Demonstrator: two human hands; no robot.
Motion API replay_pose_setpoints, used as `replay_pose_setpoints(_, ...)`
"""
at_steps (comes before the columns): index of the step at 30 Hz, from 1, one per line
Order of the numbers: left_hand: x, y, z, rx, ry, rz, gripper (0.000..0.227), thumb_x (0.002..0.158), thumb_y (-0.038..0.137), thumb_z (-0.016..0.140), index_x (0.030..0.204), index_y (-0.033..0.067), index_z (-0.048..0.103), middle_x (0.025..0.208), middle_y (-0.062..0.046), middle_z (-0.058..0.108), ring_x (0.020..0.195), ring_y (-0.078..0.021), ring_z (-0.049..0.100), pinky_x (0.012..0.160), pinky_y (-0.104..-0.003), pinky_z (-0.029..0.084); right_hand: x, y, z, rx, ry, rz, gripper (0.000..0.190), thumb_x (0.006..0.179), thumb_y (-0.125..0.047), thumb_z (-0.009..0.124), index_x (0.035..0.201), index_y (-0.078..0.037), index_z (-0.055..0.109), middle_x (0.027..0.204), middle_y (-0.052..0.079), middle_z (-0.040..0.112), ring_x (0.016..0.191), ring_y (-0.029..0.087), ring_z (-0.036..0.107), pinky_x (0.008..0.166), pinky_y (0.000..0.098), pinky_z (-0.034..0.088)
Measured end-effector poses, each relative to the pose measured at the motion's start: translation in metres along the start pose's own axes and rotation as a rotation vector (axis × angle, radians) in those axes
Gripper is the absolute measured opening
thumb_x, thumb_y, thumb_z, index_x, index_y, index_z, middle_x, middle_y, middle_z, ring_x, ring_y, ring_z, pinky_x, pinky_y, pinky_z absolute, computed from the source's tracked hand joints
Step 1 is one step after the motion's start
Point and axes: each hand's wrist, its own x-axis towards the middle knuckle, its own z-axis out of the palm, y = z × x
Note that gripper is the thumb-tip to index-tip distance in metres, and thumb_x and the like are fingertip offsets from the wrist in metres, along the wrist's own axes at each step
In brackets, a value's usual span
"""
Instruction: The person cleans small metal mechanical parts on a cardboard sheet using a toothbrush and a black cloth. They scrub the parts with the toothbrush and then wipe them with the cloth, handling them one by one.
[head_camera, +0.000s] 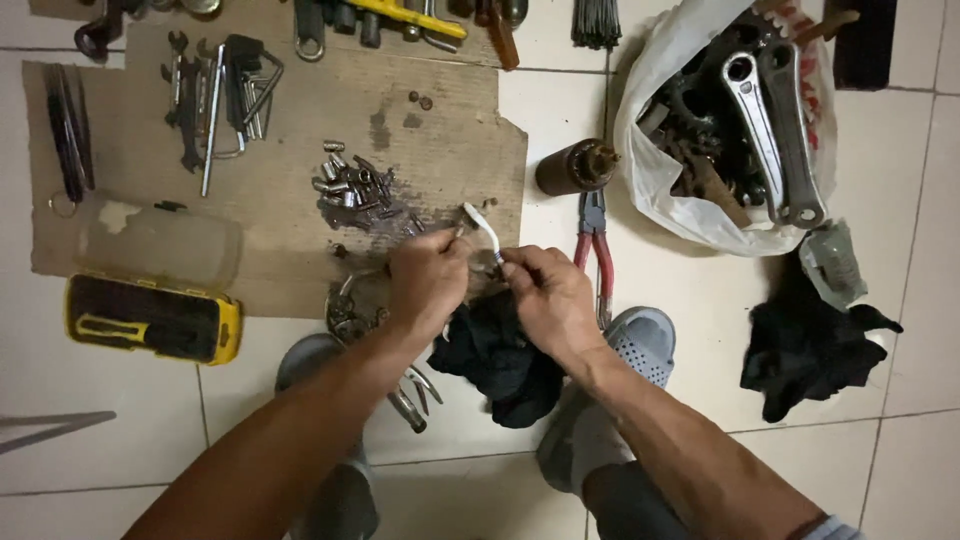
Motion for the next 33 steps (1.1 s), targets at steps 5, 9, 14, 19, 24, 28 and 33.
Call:
replay_pose_setpoints(5, 0.026, -0.009, 0.008, 0.254, -0.070, 0.092, 0.037, 0.095, 0.038, 0.058, 0.117, 0.0136, 0.075, 0.106, -0.015, 0.075, 0.111, -0.0399, 0.066, 0.095, -0.052, 0.054, 0.006, -0.012, -0.012, 0.088, 0.015, 0.073, 0.017, 0.090, -0.008, 0.071, 0.104, -0.011, 0.079, 0.082, 0.015, 0.069, 0.081, 0.029, 0.072, 0.071, 0.0389, 0.055)
replay_pose_setpoints(9, 0.036, -0.005, 0.001, 0.617, -0.066, 0.107, 0.037, 0.088, 0.051, 0.054, 0.100, 0.0275, 0.080, 0.094, -0.007, 0.077, 0.103, -0.0300, 0.071, 0.091, -0.040, 0.056, 0.013, -0.006, -0.017, 0.212, -0.042, 0.229, 0.018, 0.093, -0.009, 0.068, 0.106, -0.010, 0.079, 0.069, 0.009, 0.068, 0.059, 0.016, 0.068, 0.056, 0.0290, 0.054)
replay_pose_setpoints(14, 0.044, -0.020, -0.006, 0.614, -0.081, 0.130, 0.035, 0.088, 0.044, 0.058, 0.098, 0.0192, 0.081, 0.095, -0.012, 0.077, 0.102, -0.0356, 0.071, 0.089, -0.046, 0.055, 0.008, 0.005, -0.004, 0.222, -0.015, 0.223, 0.017, 0.090, -0.007, 0.071, 0.104, -0.009, 0.080, 0.076, 0.011, 0.071, 0.070, 0.019, 0.071, 0.065, 0.0317, 0.055)
replay_pose_setpoints(19, 0.041, -0.012, -0.008, 0.831, -0.088, 0.189, 0.039, 0.089, 0.042, 0.053, 0.093, 0.0145, 0.080, 0.093, -0.015, 0.076, 0.099, -0.0377, 0.072, 0.089, -0.047, 0.056, 0.013, 0.014, 0.013, 0.142, -0.063, 0.242, 0.018, 0.092, -0.015, 0.073, 0.108, -0.016, 0.080, 0.090, 0.012, 0.076, 0.088, 0.024, 0.074, 0.079, 0.0380, 0.057)
replay_pose_setpoints(24, 0.040, 0.005, -0.010, 0.871, -0.086, 0.137, 0.044, 0.087, 0.049, 0.056, 0.099, 0.0146, 0.080, 0.101, -0.015, 0.076, 0.105, -0.0384, 0.070, 0.092, -0.049, 0.056, 0.010, 0.006, -0.005, 0.199, -0.095, 0.275, 0.012, 0.091, -0.014, 0.073, 0.101, -0.014, 0.080, 0.087, 0.014, 0.077, 0.086, 0.025, 0.072, 0.081, 0.0399, 0.057)
replay_pose_setpoints(28, 0.058, -0.009, -0.009, 0.793, -0.092, 0.080, 0.045, 0.086, 0.059, 0.057, 0.097, 0.0216, 0.079, 0.100, -0.009, 0.076, 0.105, -0.0324, 0.070, 0.089, -0.047, 0.057, 0.007, 0.028, 0.001, 0.195, -0.136, 0.308, 0.012, 0.092, -0.017, 0.071, 0.100, -0.019, 0.080, 0.083, 0.007, 0.075, 0.082, 0.017, 0.068, 0.078, 0.0349, 0.055)
replay_pose_setpoints(33, 0.071, -0.018, -0.013, 0.794, -0.084, 0.075, 0.039, 0.079, 0.049, 0.068, 0.110, 0.0271, 0.077, 0.112, -0.005, 0.076, 0.113, -0.0314, 0.069, 0.098, -0.046, 0.055, 0.018, 0.011, 0.003, 0.251, -0.097, 0.247, 0.012, 0.094, -0.019, 0.071, 0.102, -0.017, 0.079, 0.075, 0.008, 0.072, 0.072, 0.015, 0.066, 0.073, 0.0337, 0.056)
